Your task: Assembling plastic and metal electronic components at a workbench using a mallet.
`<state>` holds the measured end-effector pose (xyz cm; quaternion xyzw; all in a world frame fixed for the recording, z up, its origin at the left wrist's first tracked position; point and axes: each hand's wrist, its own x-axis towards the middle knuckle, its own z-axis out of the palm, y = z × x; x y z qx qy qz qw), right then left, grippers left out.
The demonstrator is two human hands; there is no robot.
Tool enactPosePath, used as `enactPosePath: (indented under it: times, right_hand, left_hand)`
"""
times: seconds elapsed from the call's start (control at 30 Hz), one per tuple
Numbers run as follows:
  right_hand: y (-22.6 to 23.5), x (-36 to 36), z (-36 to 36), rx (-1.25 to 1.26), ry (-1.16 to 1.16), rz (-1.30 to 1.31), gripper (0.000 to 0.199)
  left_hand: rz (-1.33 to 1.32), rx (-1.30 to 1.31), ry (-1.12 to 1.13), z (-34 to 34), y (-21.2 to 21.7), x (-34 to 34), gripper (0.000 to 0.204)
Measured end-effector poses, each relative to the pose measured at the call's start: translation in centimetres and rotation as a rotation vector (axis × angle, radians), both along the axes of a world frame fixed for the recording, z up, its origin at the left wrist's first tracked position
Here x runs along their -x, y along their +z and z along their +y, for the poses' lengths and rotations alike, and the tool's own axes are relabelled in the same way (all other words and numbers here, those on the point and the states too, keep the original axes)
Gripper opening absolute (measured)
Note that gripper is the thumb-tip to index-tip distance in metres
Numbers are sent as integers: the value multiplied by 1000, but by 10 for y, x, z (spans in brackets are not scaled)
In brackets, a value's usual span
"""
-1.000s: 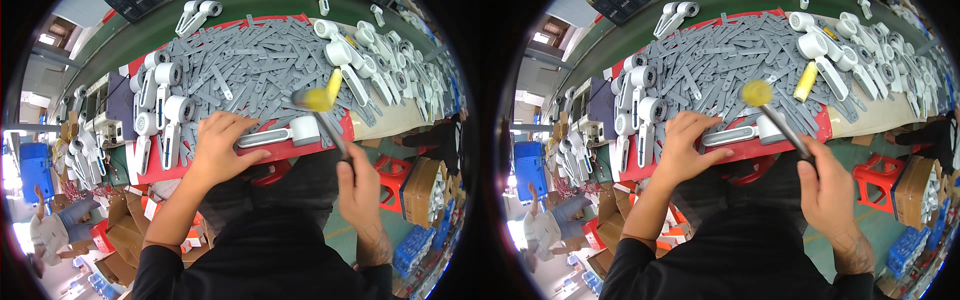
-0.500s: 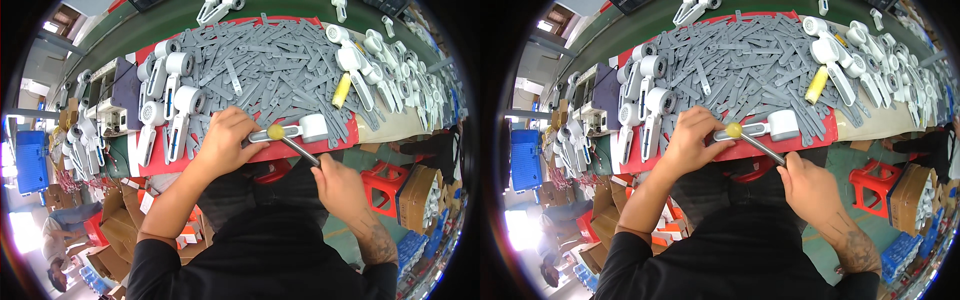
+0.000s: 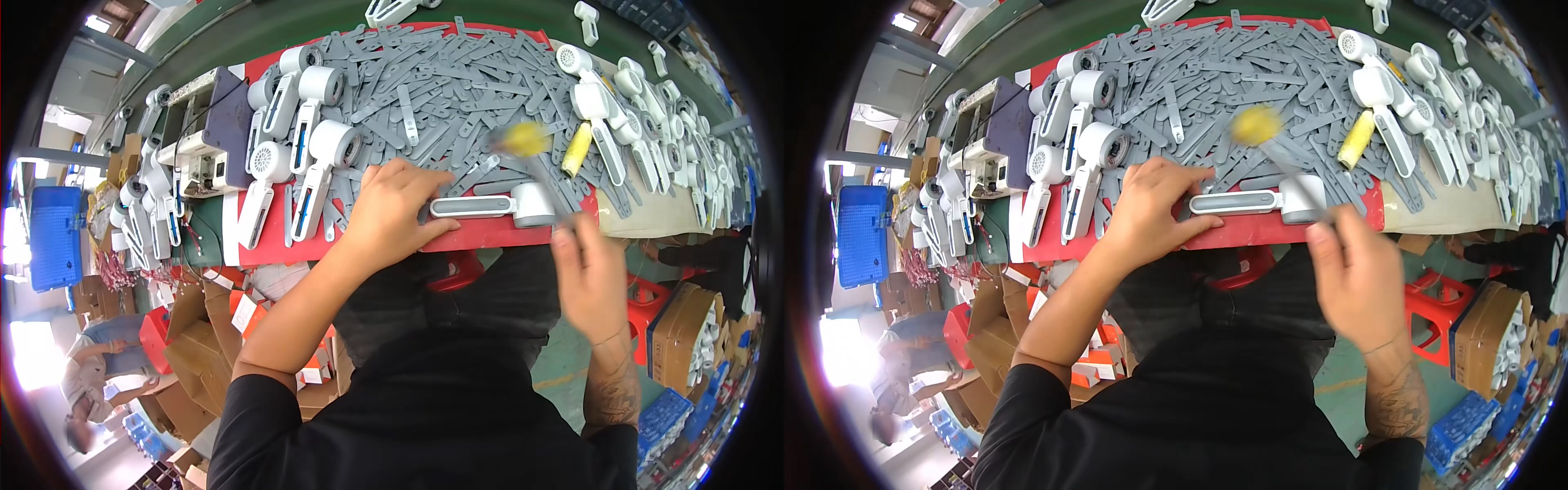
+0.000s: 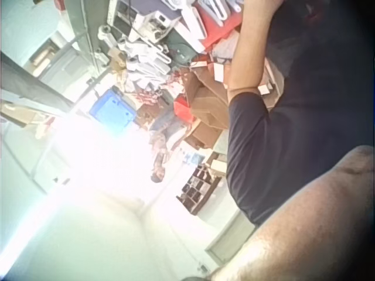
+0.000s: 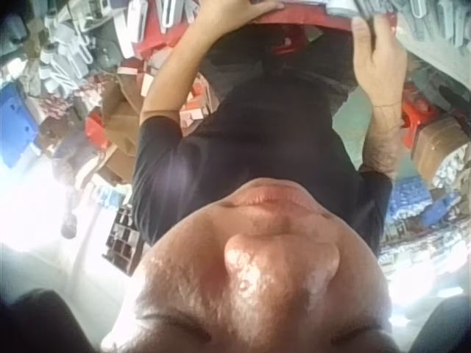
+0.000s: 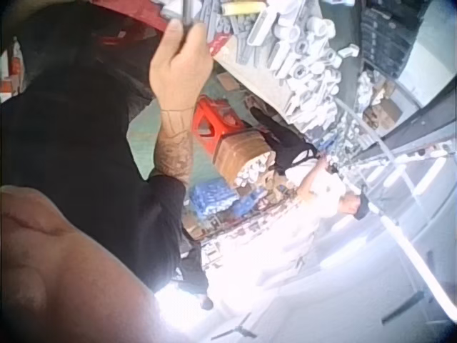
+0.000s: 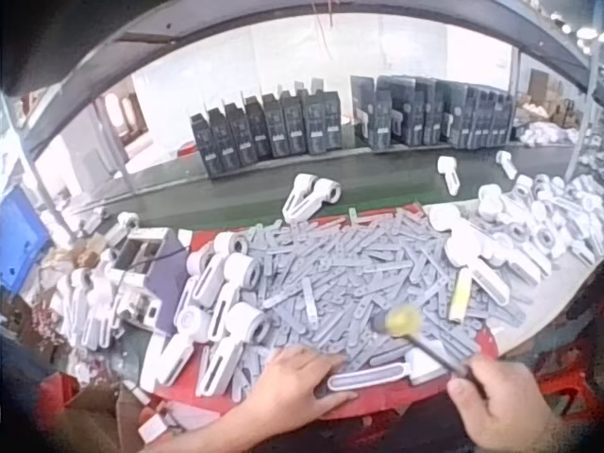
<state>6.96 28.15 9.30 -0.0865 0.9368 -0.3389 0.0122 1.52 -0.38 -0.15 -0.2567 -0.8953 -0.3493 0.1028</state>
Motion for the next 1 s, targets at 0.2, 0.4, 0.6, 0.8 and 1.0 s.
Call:
enactPosePath:
  times: [0.2, 0.4, 0.6, 0.8, 1.0]
  right_hand:
    - [21, -8, 15, 166, -99, 36, 25]
    - [-19, -16, -19, -125, 169, -41, 20]
    - [11, -10, -15, 54, 102, 6, 18]
    - [-28, -17, -26, -239, 216, -107, 25]
    - [13, -6, -17, 13, 60, 63, 20]
  left_hand:
    - [-75, 43, -16, 1, 2, -1, 74]
    - [-191, -114, 62, 7, 4, -1, 88]
    - [-120, -84, 63, 0, -5, -6, 98]
    - [-160, -138, 66, 8, -5, -5, 99]
    - [-53, -30, 37, -2, -1, 1, 75]
